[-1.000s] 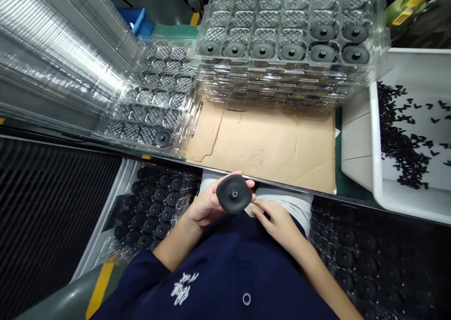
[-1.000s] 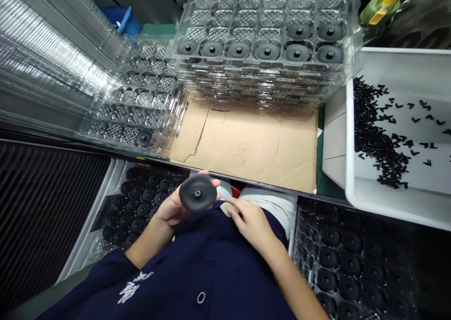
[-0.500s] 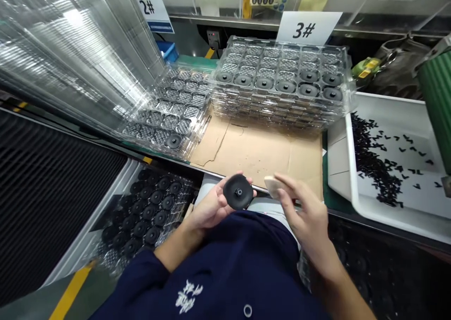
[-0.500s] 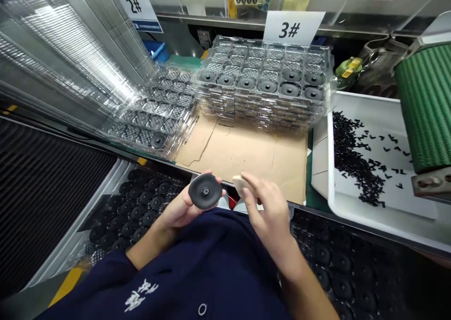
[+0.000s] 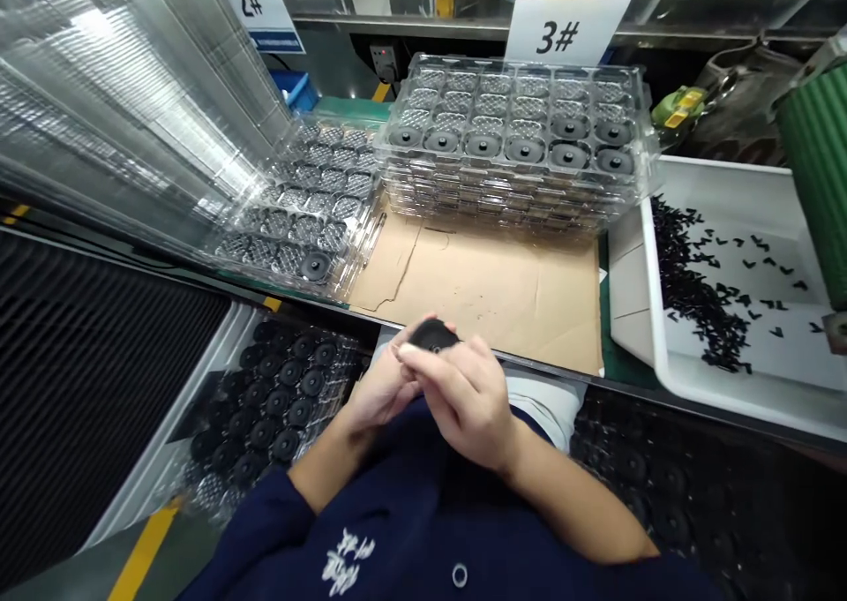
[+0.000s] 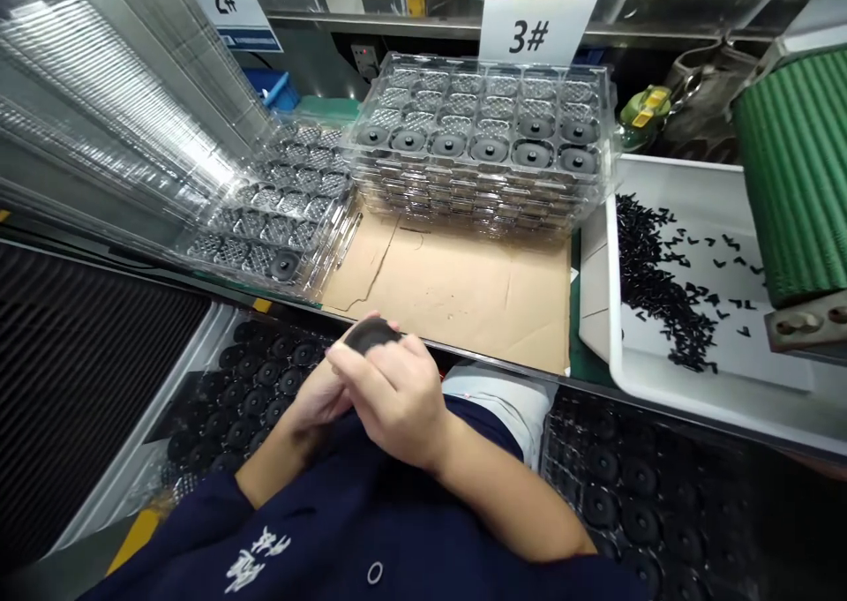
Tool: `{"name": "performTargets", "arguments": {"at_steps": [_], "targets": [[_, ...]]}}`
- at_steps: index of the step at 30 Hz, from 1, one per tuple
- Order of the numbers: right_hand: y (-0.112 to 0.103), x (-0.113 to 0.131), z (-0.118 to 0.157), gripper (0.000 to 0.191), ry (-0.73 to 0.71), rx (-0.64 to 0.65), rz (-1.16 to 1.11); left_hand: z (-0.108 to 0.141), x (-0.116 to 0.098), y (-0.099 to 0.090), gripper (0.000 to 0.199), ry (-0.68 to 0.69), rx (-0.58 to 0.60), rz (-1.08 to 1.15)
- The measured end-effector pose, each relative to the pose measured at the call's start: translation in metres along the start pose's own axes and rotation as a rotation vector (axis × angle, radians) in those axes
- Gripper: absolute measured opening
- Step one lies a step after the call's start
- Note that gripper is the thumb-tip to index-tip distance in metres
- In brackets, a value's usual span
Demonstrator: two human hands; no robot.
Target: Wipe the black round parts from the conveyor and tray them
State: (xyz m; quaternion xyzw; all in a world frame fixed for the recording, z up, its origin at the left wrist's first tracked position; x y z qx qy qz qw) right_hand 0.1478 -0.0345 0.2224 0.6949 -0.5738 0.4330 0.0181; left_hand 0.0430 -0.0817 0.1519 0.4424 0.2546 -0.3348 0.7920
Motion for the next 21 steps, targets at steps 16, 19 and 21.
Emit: {"name": "performTargets", "arguments": {"at_steps": [16, 19, 21], "targets": [[0.009, -0.111, 0.07, 0.034, 1.097, -0.252, -0.637, -0.037, -0.009, -0.009, 0.067, 0.121, -0.005, 0.053], [-0.01, -0.107, 0.062, 0.028, 1.056, -0.347, -0.496, -0.049, -0.011, -0.004, 0.068, 0.19, -0.02, -0.019], [-0.024, -0.092, 0.04, 0.024, 0.887, -0.37, -0.347, -0.053, -0.012, 0.0, 0.067, 0.23, -0.033, -0.071]]}}
Point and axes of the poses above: each hand's wrist, its own z-axis away from the middle knuckle, its own y-axis out of the palm, x = y × z, the point moved 4 cm from there along -z, towards the middle knuckle, and after that the axes turned 7 degrees about -z, right-handed, at the moved point
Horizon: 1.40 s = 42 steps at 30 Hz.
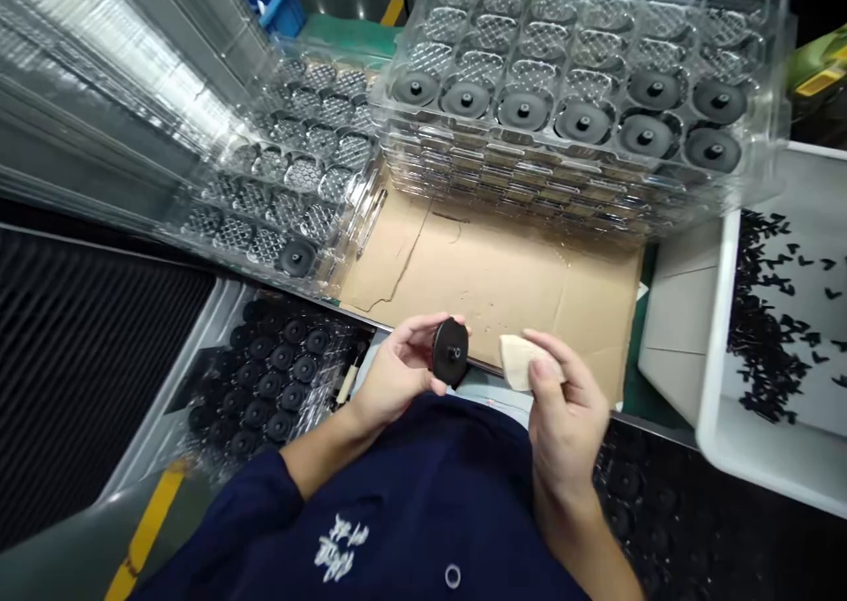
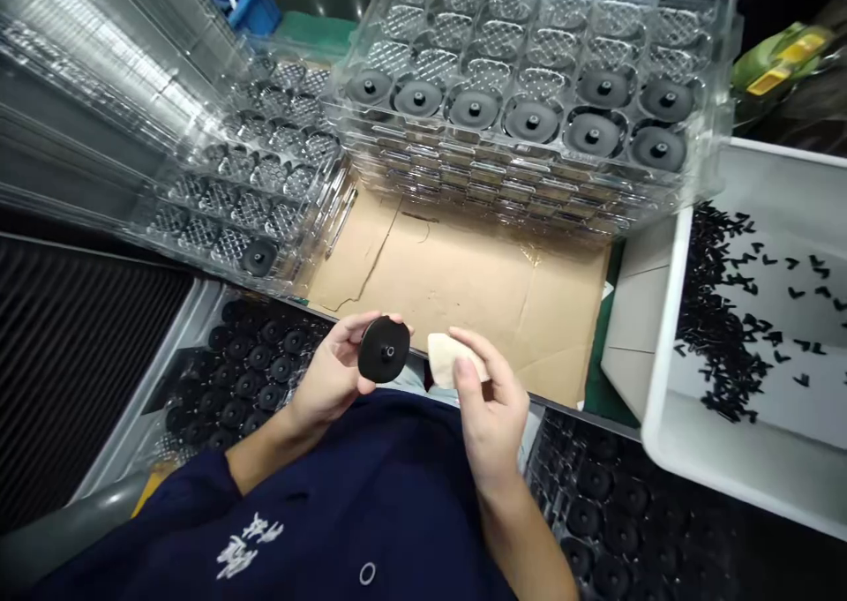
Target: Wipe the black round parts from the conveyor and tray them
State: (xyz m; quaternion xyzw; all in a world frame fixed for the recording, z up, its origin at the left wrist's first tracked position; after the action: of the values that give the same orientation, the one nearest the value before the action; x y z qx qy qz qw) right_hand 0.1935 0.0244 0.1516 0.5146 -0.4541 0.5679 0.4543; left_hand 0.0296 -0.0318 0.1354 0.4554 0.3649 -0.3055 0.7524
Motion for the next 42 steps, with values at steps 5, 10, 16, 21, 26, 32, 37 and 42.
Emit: {"name": "performTargets", "arguments": {"at_steps": [5, 10, 16, 21, 26, 32, 37, 42], "targets": [[0.027, 0.045, -0.004, 0.024, -0.29, 0.247, 0.252, -0.002, -0.005, 0.001, 0.063, 0.065, -0.081, -0.078], [0.029, 0.041, -0.006, 0.022, -0.251, 0.32, 0.308, -0.001, -0.007, -0.004, 0.067, 0.118, -0.11, -0.104], [0.029, 0.031, -0.003, 0.022, -0.127, 0.386, 0.216, -0.007, -0.005, -0.005, 0.066, 0.138, -0.03, -0.04], [0.007, -0.029, 0.006, 0.025, 0.276, 0.464, 0.136, -0.008, -0.004, -0.019, 0.065, -0.018, -0.004, 0.133], [-0.006, -0.032, 0.007, 0.025, 0.218, 0.297, 0.249, -0.003, -0.003, -0.012, 0.063, -0.163, 0.05, 0.251], [0.028, 0.048, 0.0, 0.03, -0.54, 0.342, 0.379, 0.004, -0.001, 0.001, 0.061, -0.233, 0.057, 0.234], [0.059, 0.061, 0.008, 0.022, -0.792, 0.63, 0.391, 0.005, -0.005, -0.003, 0.058, -0.226, 0.065, 0.167], [0.05, 0.064, 0.006, 0.026, -0.731, 0.386, 0.43, 0.007, -0.005, 0.005, 0.064, -0.216, 0.102, 0.111]]}}
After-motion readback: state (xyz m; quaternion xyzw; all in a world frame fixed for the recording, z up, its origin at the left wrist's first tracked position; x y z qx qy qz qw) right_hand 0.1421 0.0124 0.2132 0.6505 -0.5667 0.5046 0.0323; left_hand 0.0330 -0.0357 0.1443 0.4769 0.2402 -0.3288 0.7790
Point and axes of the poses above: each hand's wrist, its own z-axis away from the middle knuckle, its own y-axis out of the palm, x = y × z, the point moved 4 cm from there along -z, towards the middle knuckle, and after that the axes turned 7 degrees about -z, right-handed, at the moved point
